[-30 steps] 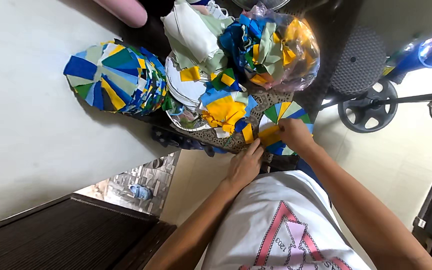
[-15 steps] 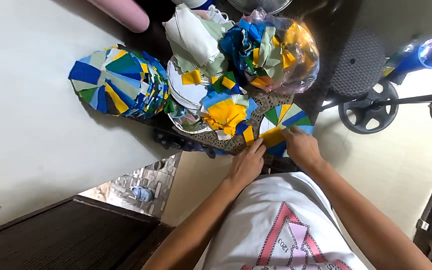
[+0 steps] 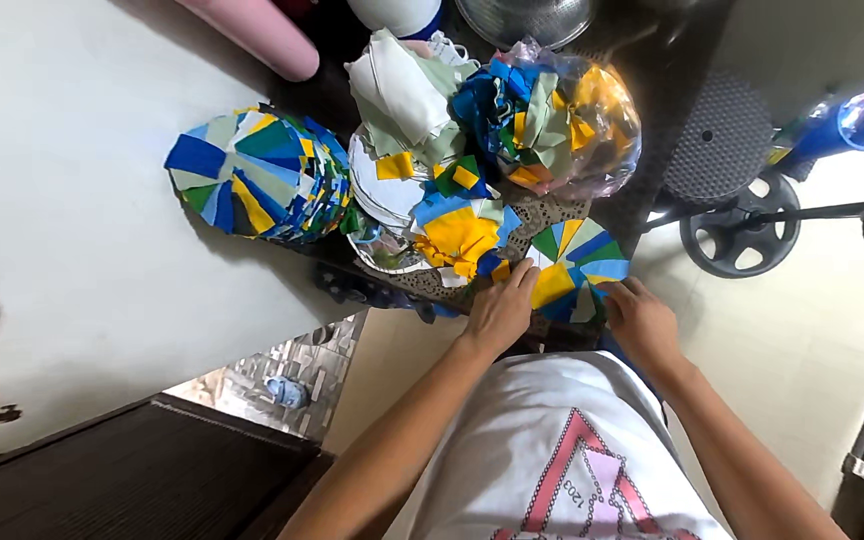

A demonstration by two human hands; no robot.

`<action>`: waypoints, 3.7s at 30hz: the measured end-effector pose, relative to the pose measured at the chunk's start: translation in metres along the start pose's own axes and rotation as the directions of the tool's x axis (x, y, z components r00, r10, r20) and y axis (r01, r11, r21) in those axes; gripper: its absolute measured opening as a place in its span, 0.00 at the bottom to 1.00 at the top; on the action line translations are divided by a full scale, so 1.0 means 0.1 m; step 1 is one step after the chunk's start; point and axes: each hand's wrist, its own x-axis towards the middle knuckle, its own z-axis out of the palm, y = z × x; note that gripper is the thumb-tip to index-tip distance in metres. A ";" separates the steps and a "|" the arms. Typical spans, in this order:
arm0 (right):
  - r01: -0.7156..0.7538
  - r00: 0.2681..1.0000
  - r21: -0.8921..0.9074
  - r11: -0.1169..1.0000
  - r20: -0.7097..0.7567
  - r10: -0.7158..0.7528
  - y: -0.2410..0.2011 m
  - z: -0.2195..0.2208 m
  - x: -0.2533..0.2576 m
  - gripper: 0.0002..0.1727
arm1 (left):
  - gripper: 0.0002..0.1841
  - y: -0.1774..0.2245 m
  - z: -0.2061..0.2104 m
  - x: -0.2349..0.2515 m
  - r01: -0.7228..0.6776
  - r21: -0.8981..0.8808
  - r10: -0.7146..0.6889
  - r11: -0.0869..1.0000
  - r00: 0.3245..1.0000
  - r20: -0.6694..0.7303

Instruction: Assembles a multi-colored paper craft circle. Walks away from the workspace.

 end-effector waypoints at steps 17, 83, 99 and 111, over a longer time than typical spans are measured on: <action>-0.088 0.995 0.036 0.995 -0.032 0.090 0.18 0.01 -0.28 0.16 | 0.16 -0.09 -0.53 0.40 0.226 -0.076 -0.229 0.971 0.973 -0.031; -0.119 0.978 0.804 0.583 0.196 -0.070 -0.72 -0.14 0.27 0.25 | 0.08 -0.37 -1.53 0.09 0.293 -0.650 -0.489 0.701 0.861 -0.139; -0.689 0.702 0.682 -0.246 0.543 -0.461 -0.65 0.04 0.43 0.60 | 0.16 -0.13 -0.73 -0.42 0.285 -0.850 -0.425 0.444 0.902 0.080; -0.642 0.649 0.758 0.116 0.618 -0.444 -0.40 0.15 0.16 0.51 | 0.10 -0.01 -0.14 -0.66 0.294 -0.916 -0.309 0.274 0.929 0.206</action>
